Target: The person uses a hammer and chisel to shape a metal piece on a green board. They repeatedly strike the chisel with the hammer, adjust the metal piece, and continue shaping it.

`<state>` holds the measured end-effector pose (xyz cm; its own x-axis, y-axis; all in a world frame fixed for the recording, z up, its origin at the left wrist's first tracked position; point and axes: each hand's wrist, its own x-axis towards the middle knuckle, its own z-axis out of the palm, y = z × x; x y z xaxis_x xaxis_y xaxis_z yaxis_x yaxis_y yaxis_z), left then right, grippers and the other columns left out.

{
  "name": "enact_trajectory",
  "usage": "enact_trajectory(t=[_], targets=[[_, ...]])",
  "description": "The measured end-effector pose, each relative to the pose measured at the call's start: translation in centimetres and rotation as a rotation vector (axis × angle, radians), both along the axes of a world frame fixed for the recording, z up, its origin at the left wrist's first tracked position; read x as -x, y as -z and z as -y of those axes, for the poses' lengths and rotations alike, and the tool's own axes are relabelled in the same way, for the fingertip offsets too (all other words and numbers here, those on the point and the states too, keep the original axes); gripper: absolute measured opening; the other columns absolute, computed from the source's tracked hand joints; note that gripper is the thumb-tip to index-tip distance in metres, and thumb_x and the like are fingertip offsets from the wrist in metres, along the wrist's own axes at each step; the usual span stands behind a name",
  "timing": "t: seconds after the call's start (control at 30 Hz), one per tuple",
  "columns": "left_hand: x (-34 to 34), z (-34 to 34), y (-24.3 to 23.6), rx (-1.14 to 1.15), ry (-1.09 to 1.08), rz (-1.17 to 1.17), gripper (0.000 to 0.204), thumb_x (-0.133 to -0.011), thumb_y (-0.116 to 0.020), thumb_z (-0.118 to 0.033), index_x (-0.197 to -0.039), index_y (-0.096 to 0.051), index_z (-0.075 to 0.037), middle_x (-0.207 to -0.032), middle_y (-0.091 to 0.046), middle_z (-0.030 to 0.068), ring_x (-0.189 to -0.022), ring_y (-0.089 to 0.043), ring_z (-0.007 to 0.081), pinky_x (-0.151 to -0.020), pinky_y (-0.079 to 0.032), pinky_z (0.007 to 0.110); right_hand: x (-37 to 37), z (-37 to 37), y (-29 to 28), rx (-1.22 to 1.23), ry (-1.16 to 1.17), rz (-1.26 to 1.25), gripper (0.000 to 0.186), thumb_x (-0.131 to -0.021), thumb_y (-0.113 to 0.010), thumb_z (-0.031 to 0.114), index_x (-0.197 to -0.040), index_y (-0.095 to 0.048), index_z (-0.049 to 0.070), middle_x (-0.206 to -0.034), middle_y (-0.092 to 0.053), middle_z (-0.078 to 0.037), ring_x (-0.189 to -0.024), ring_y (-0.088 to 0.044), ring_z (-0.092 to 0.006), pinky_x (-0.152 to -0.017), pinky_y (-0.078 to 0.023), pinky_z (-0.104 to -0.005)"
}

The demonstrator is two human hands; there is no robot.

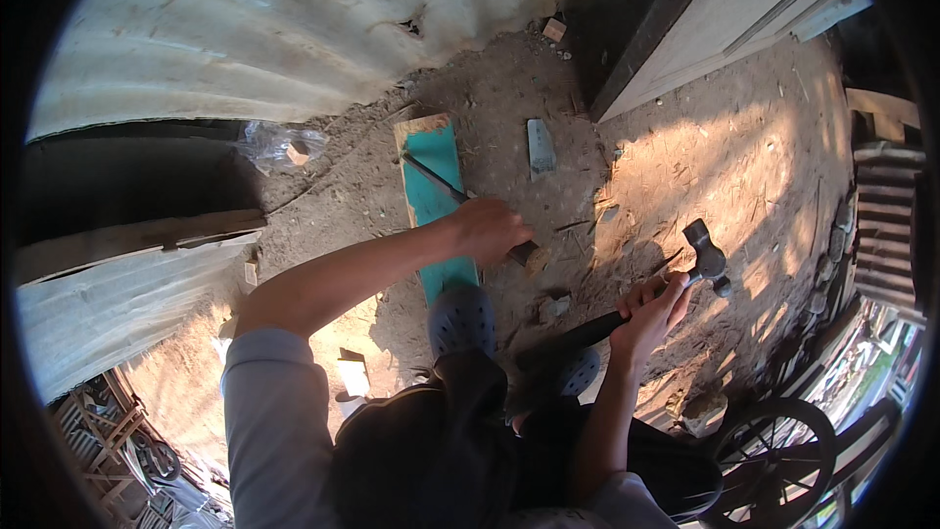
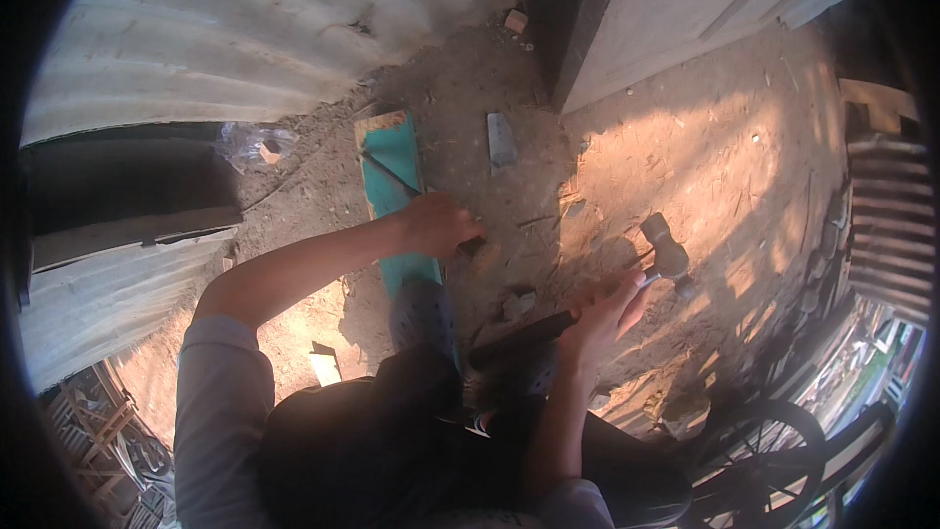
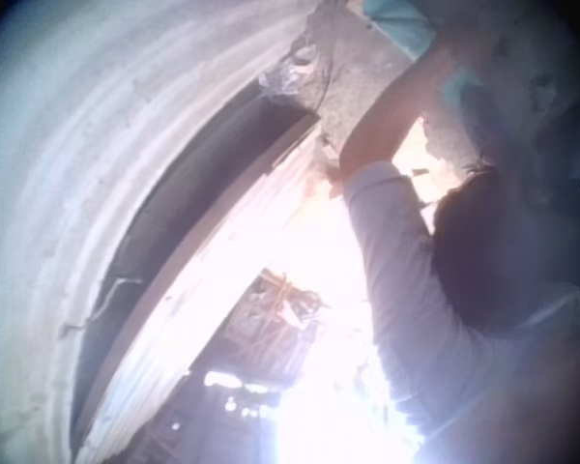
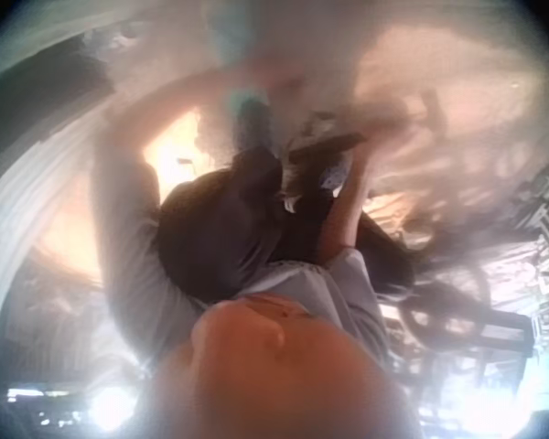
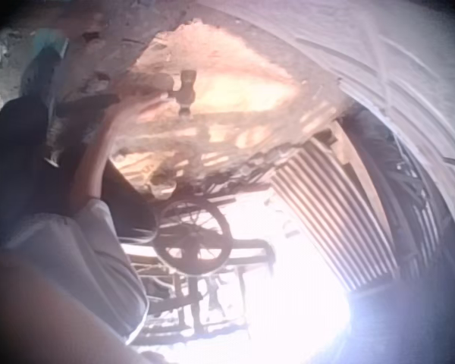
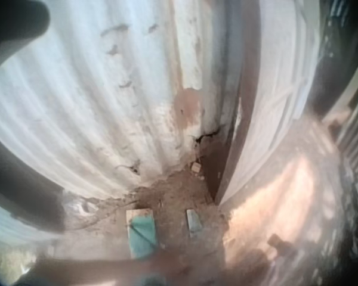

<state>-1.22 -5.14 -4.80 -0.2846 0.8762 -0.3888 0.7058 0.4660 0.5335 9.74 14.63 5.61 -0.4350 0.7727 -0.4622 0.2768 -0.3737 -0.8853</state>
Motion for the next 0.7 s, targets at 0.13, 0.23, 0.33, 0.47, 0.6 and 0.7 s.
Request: enact_trajectory(t=[0.13, 0.23, 0.33, 0.47, 0.6, 0.7], targets=[[0.7, 0.5, -0.8, -0.26, -0.125, -0.045, 0.024, -0.067, -0.072, -0.02, -0.085, -0.063, -0.006, -0.07, -0.066, 0.011, -0.072, -0.066, 0.0311, -0.063, -0.052, 0.044, -0.3, -0.4, 0.1, -0.022, -0.043, -0.031, 0.028, -0.1, -0.045, 0.04, -0.087, -0.041, 0.015, -0.06, -0.033, 0.003, -0.044, -0.029, -0.006, -0.038, -0.025, -0.0221], [1.3, 1.6, -2.4, -0.318, -0.205, -0.107, 0.027, -0.067, -0.074, -0.021, -0.085, -0.061, -0.006, -0.067, -0.065, 0.0106, -0.069, -0.067, 0.0295, -0.061, -0.051, 0.043, -0.6, -0.5, 0.0, -0.021, -0.107, -0.058, 0.029, -0.1, -0.044, 0.04, -0.087, -0.041, 0.015, -0.06, -0.033, 0.003, -0.043, -0.029, -0.0062, -0.038, -0.024, -0.022], [4.7, 5.9, -2.9, 0.086, 0.065, -0.217, 0.033, -0.064, -0.076, -0.023, -0.089, -0.061, -0.006, -0.069, -0.065, 0.0095, -0.069, -0.067, 0.0264, -0.06, -0.051, 0.04, -0.7, 0.3, -0.4, -0.035, -0.108, -0.036, 0.028, -0.1, -0.043, 0.04, -0.087, -0.041, 0.015, -0.06, -0.032, 0.003, -0.043, -0.028, -0.0066, -0.037, -0.024, -0.0224], [1.3, 5.8, -5.8, -0.038, 0.055, -0.103, 0.034, -0.062, -0.076, -0.022, -0.089, -0.062, -0.006, -0.069, -0.065, 0.0084, -0.066, -0.066, 0.0269, -0.056, -0.05, 0.039, -0.7, 0.6, 1.2, -0.021, -0.063, -0.03, 0.028, -0.1, -0.043, 0.039, -0.088, -0.042, 0.014, -0.06, -0.032, 0.002, -0.043, -0.028, -0.0069, -0.037, -0.024, -0.0233], [-1.7, 5.6, -5.5, -0.161, -0.249, -0.017, 0.033, -0.066, -0.074, -0.02, -0.09, -0.06, -0.003, -0.071, -0.065, 0.0131, -0.067, -0.066, 0.0314, -0.059, -0.051, 0.041, 0.3, 1.8, 0.1, 0.084, -0.085, -0.042, 0.029, -0.1, -0.044, 0.039, -0.087, -0.042, 0.013, -0.06, -0.031, 0.002, -0.043, -0.028, -0.0071, -0.038, -0.025, -0.024], [-0.8, 7.3, -3.6, -0.074, -0.66, -0.068, 0.032, -0.073, -0.071, -0.021, -0.093, -0.058, 0.0, -0.073, -0.065, 0.0199, -0.068, -0.066, 0.0347, -0.062, -0.053, 0.044, 0.8, 1.8, -0.1, 0.004, -0.133, -0.041, 0.029, -0.1, -0.044, 0.039, -0.087, -0.042, 0.013, -0.059, -0.031, 0.003, -0.043, -0.027, -0.0068, -0.038, -0.025, -0.0238]])
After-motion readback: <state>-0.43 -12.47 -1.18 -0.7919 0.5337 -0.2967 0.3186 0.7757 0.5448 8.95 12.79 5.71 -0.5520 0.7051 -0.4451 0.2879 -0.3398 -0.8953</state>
